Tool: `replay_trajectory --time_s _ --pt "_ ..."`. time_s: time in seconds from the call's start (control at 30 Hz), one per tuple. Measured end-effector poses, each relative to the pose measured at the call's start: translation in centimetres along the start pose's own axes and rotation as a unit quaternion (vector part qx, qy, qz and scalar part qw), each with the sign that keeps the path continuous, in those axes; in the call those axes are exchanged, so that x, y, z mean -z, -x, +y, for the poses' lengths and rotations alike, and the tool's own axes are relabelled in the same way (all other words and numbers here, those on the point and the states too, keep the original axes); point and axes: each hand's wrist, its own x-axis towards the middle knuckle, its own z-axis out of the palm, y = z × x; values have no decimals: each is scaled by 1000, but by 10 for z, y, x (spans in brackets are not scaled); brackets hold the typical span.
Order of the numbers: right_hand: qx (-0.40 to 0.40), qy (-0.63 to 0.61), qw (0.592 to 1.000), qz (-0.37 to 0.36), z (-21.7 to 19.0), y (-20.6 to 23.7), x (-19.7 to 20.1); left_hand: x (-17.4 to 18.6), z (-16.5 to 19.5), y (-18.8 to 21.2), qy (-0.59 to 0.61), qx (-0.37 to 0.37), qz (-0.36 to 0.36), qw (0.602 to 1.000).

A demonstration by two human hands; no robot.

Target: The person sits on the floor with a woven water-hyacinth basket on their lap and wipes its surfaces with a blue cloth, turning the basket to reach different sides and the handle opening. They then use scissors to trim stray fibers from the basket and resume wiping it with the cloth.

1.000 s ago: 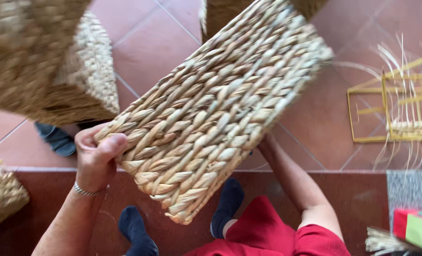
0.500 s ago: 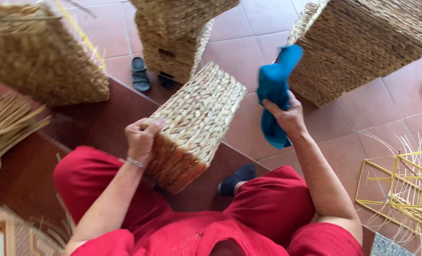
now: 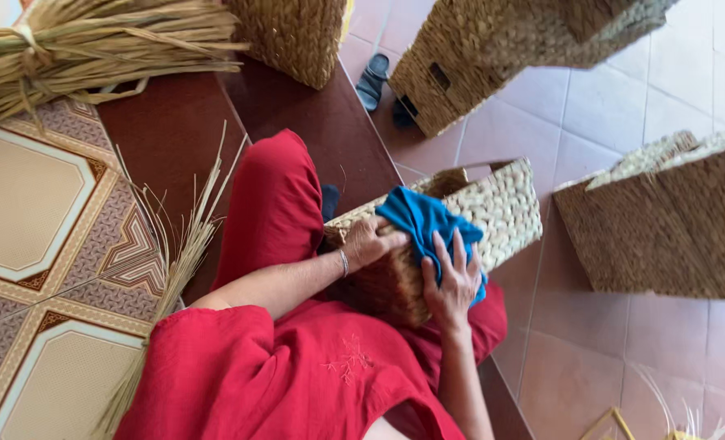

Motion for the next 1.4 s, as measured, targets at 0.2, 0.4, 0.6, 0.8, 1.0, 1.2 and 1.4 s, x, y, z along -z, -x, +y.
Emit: replay_trajectory --time_s 0.2,0.4,0.6,0.8,1.0,1.2,1.4 --pt "3 23 999 27 -3 25 -21 16 -17 27 64 -10 -67 996" --pt "-97 53 994 25 76 -53 -44 49 -49 31 80 69 -108 989" --pt "-121 134 983 35 108 -142 -71 73 -64 15 154 134 -146 968" --pt "-28 85 990 107 38 -73 -65 87 -57 -23 -13 25 -101 994" --pt "77 17 994 77 -64 -10 -42 78 -60 -53 -253 -61 -15 965" --pt "27 80 990 110 30 -65 -61 73 -61 -30 -177 -102 1 979" --pt "-212 175 957 96 137 -124 -59 70 -37 -7 -104 -77 -43 991"
